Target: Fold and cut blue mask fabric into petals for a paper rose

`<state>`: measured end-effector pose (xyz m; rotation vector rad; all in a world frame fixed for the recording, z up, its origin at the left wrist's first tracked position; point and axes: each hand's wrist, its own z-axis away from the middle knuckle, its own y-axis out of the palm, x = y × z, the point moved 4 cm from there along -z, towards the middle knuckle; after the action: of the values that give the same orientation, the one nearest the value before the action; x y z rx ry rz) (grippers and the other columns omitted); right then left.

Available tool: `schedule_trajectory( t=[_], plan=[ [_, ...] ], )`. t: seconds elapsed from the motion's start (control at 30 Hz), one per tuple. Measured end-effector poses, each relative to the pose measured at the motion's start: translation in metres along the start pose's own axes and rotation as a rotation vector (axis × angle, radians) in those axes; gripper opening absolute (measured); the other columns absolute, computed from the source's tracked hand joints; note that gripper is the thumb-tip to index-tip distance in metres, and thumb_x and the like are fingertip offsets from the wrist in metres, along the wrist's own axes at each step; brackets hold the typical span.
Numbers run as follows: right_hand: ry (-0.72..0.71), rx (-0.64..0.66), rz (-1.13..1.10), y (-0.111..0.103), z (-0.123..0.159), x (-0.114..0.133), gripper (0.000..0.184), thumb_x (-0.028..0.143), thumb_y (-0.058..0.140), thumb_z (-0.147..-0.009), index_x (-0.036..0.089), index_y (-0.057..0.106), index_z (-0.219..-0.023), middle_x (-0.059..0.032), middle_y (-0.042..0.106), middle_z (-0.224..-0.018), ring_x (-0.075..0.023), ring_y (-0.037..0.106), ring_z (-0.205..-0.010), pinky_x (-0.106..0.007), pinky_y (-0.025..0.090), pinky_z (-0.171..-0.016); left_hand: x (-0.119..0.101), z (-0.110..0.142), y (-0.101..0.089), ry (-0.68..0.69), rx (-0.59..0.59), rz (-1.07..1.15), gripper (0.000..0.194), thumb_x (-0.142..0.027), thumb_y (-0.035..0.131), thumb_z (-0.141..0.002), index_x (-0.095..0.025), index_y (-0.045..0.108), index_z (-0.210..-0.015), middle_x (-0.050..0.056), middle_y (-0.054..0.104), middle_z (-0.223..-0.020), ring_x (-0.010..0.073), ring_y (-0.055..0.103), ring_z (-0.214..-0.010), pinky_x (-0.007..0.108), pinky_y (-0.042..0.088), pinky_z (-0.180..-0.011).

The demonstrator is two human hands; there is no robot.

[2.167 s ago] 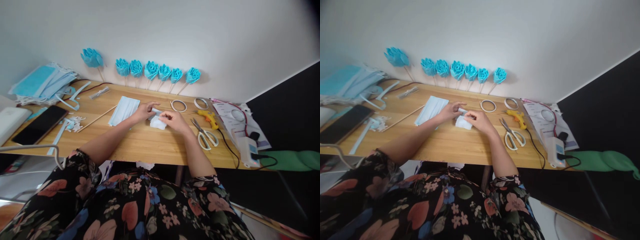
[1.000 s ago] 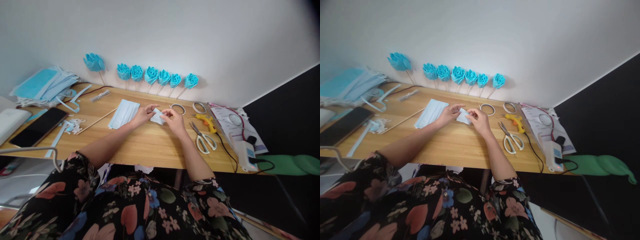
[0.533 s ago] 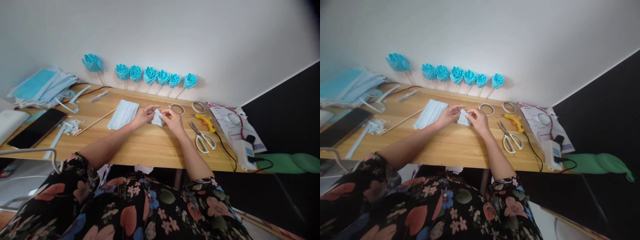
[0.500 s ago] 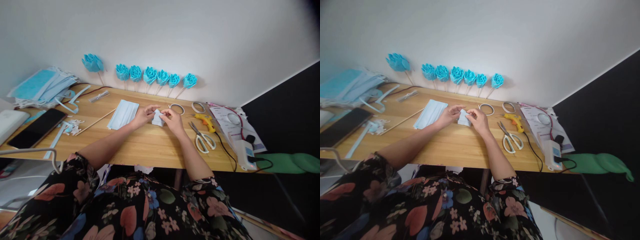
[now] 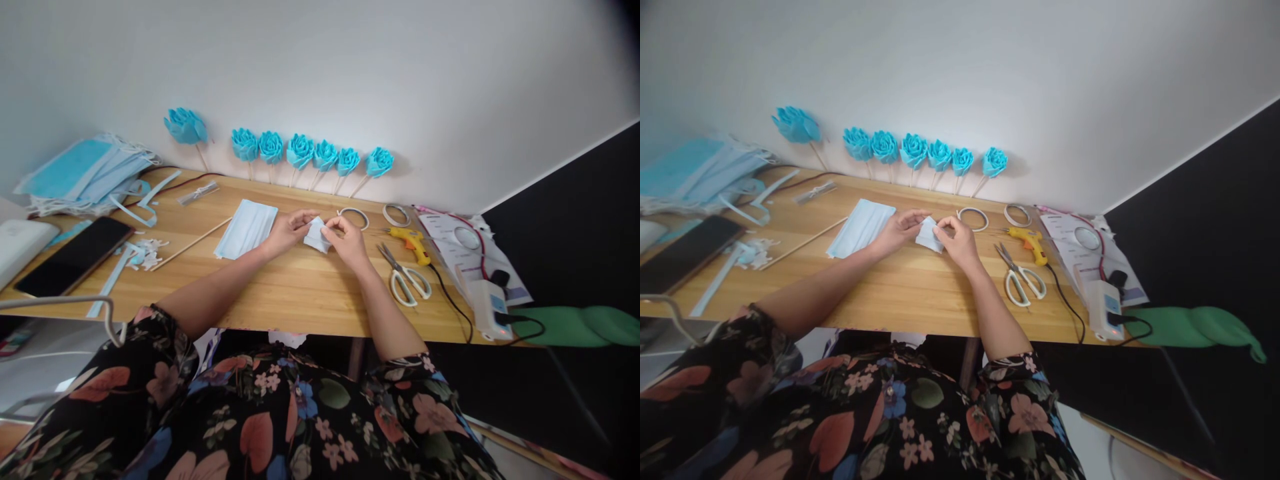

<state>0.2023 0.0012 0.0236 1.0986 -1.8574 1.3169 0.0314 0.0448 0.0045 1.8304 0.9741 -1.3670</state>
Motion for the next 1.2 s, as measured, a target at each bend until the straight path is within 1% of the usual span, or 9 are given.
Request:
schedule_trajectory(
  t=[0.13,0.23,0.4,0.53,0.63,0.77,0.9,1.07,1.2],
  plan=[
    [0.077,-0.001,-0.083,0.001,0.000,-0.004,0.023,0.044,0.066,-0.081,0.023,0.058,-0.079,-0.0005,0.067,-0.079,-0.0163,0.061,-0.076,-0.031,0.049,-0.076,-0.006,0.002,0.001,0.017,0.011,-0.085,0.052,-0.044,0.069,-0.088,-0.014,0.062,-0.129,0.005,0.068,-0.091,0.0158,0.062,-0.083,0.027,0.048,-0.076],
    [0.124,-0.004,-0.163,0.003,-0.001,-0.008,0.030,0.050,0.069,-0.078,0.023,0.058,-0.082,0.0002,0.065,-0.077,-0.0150,0.059,-0.071,-0.029,0.048,-0.070,-0.004,0.001,0.004,0.040,0.044,-0.097,0.065,-0.032,0.076,-0.080,-0.015,0.054,-0.139,0.003,0.065,-0.091,0.0161,0.062,-0.083,0.026,0.048,-0.076],
    [0.167,0.076,-0.301,0.010,-0.001,-0.015,0.046,0.048,0.073,-0.073,0.023,0.063,-0.110,-0.0024,0.071,-0.091,-0.0184,0.064,-0.079,-0.032,0.052,-0.073,0.001,-0.003,-0.003,0.104,-0.058,-0.195,0.058,-0.021,0.069,-0.081,-0.016,0.057,-0.137,0.002,0.062,-0.086,0.0146,0.060,-0.077,0.025,0.047,-0.070],
    [0.108,0.131,-0.200,0.014,-0.001,-0.017,0.028,0.042,0.072,-0.075,0.022,0.067,-0.094,-0.0039,0.071,-0.093,-0.0207,0.065,-0.087,-0.035,0.053,-0.081,-0.006,-0.002,-0.007,0.207,-0.126,-0.277,0.054,-0.022,0.067,-0.084,-0.018,0.057,-0.138,0.004,0.065,-0.093,0.0152,0.061,-0.082,0.027,0.050,-0.076],
    [0.100,0.123,-0.127,0.014,0.000,-0.018,0.024,0.041,0.071,-0.074,0.021,0.066,-0.088,-0.0025,0.070,-0.087,-0.0199,0.063,-0.082,-0.034,0.052,-0.078,-0.010,0.000,-0.006,0.247,-0.108,-0.368,0.054,-0.023,0.065,-0.086,-0.016,0.057,-0.139,0.006,0.068,-0.098,0.0160,0.062,-0.088,0.030,0.050,-0.085],
    [0.116,0.167,-0.083,0.014,0.000,-0.016,0.028,0.041,0.071,-0.073,0.021,0.067,-0.093,0.0004,0.067,-0.080,-0.0171,0.060,-0.074,-0.030,0.049,-0.072,-0.003,0.001,-0.005,0.174,-0.024,-0.450,0.060,-0.026,0.068,-0.084,-0.016,0.055,-0.141,0.010,0.070,-0.116,0.0188,0.064,-0.099,0.030,0.050,-0.089],
    [0.113,0.202,-0.063,0.013,0.000,-0.013,0.030,0.041,0.072,-0.073,0.021,0.067,-0.094,0.0004,0.066,-0.078,-0.0168,0.059,-0.073,-0.030,0.047,-0.070,0.003,-0.001,-0.008,0.138,-0.002,-0.493,0.068,-0.027,0.075,-0.078,-0.017,0.055,-0.142,0.014,0.062,-0.138,0.0237,0.062,-0.114,0.032,0.049,-0.095],
    [0.120,0.181,-0.053,0.010,-0.001,-0.013,0.034,0.042,0.072,-0.072,0.020,0.068,-0.098,-0.0009,0.067,-0.081,-0.0177,0.060,-0.074,-0.031,0.048,-0.071,0.009,-0.003,-0.013,0.072,0.019,-0.502,0.080,-0.034,0.078,-0.077,-0.017,0.047,-0.149,0.014,0.063,-0.135,0.0187,0.062,-0.092,0.030,0.051,-0.080],
    [0.120,0.159,-0.066,0.009,-0.001,-0.017,0.040,0.047,0.072,-0.072,0.020,0.069,-0.101,-0.0020,0.068,-0.085,-0.0181,0.060,-0.076,-0.032,0.050,-0.073,0.010,-0.004,-0.017,0.052,0.074,-0.512,0.083,-0.032,0.076,-0.077,-0.017,0.044,-0.152,0.015,0.061,-0.138,0.0186,0.062,-0.090,0.031,0.051,-0.079]
  ],
)
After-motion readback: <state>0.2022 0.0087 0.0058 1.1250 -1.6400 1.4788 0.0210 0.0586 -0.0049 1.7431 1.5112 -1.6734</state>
